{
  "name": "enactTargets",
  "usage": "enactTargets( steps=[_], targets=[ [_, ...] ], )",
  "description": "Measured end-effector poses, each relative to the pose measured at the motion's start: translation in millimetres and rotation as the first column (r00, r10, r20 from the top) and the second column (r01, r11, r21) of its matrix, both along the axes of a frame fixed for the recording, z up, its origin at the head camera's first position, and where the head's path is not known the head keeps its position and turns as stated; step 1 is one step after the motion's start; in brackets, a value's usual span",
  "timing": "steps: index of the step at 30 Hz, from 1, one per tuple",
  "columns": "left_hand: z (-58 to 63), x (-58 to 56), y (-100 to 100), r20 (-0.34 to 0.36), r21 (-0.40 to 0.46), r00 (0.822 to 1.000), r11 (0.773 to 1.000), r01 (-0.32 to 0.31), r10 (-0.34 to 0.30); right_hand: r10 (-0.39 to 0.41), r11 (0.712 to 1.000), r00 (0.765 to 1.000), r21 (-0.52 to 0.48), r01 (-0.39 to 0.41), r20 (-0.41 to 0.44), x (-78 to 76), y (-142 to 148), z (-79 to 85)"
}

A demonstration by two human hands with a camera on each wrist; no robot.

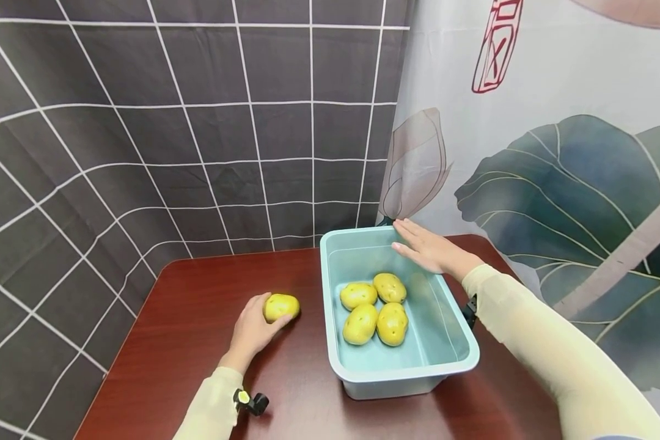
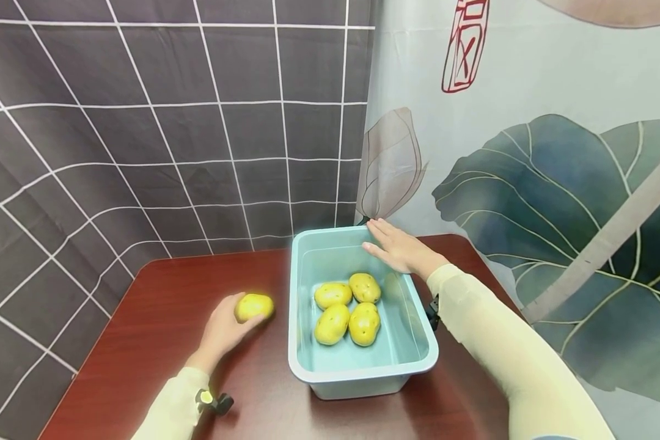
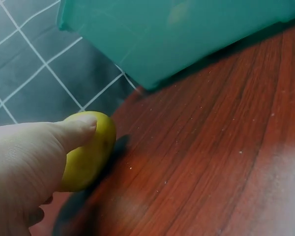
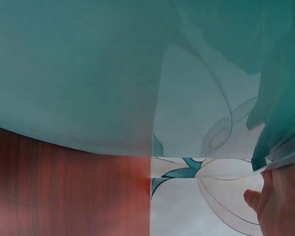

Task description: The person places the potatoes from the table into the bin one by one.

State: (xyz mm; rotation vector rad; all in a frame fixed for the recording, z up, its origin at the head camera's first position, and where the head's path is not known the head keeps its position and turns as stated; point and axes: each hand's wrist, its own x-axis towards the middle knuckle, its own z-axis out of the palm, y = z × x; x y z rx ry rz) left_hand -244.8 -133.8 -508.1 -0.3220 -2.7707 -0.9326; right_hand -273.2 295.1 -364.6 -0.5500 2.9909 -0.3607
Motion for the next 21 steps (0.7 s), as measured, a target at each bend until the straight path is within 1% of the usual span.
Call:
enactTargets(
  steps=[5, 7, 9, 11, 13, 16, 17, 19, 21],
  targets=[
    [-0.7, 7.7, -4.8, -0.036, -0.002, 0.999, 1.000, -0.024, 0.024, -0.001, 1.000, 1.000, 0.000, 0.001, 0.004, -0.5, -0.5, -0.2],
    [0.0, 7.7, -5.6, -0.036, -0.005, 0.999, 0.999, -0.037, 0.036, -0.004, 1.000, 1.000, -0.001, 0.004, 0.006, -0.7, -0.3, 0.1],
    [1.7, 4.7, -5.9, -0.038, -0.013, 0.999, 1.000, -0.025, 0.025, -0.007, 1.000, 1.000, -0.002, 0.007, 0.008, -0.9, 0.5, 0.9],
    [3.1, -1.0, -6.2, -0.039, -0.040, 0.999, 0.999, 0.019, -0.021, -0.012, 1.000, 1.000, -0.009, 0.012, 0.009, -1.0, 0.9, 1.6],
    [4.0, -7.9, -6.5, -0.037, -0.078, 0.995, 0.993, 0.086, -0.089, -0.016, 1.000, 1.000, -0.014, 0.016, 0.010, -0.6, 0.9, 2.1],
    [3.0, -17.7, -6.7, -0.028, -0.134, 0.980, 0.973, 0.190, -0.195, -0.014, 1.000, 1.000, -0.021, 0.015, 0.010, 0.5, 0.0, 2.2],
    [2.4, -19.9, -6.6, -0.027, -0.143, 0.975, 0.967, 0.213, -0.218, -0.012, 1.000, 1.000, -0.020, 0.013, 0.012, 0.8, -0.3, 2.1],
    [0.3, -23.2, -5.8, -0.018, -0.142, 0.970, 0.961, 0.239, -0.243, -0.010, 1.000, 1.000, -0.015, 0.011, 0.011, 1.4, -1.1, 1.9],
    [-2.8, -25.0, -4.3, -0.013, -0.121, 0.969, 0.963, 0.243, -0.246, -0.008, 1.000, 1.000, -0.011, 0.008, 0.009, 1.9, -1.6, 2.0]
  ],
)
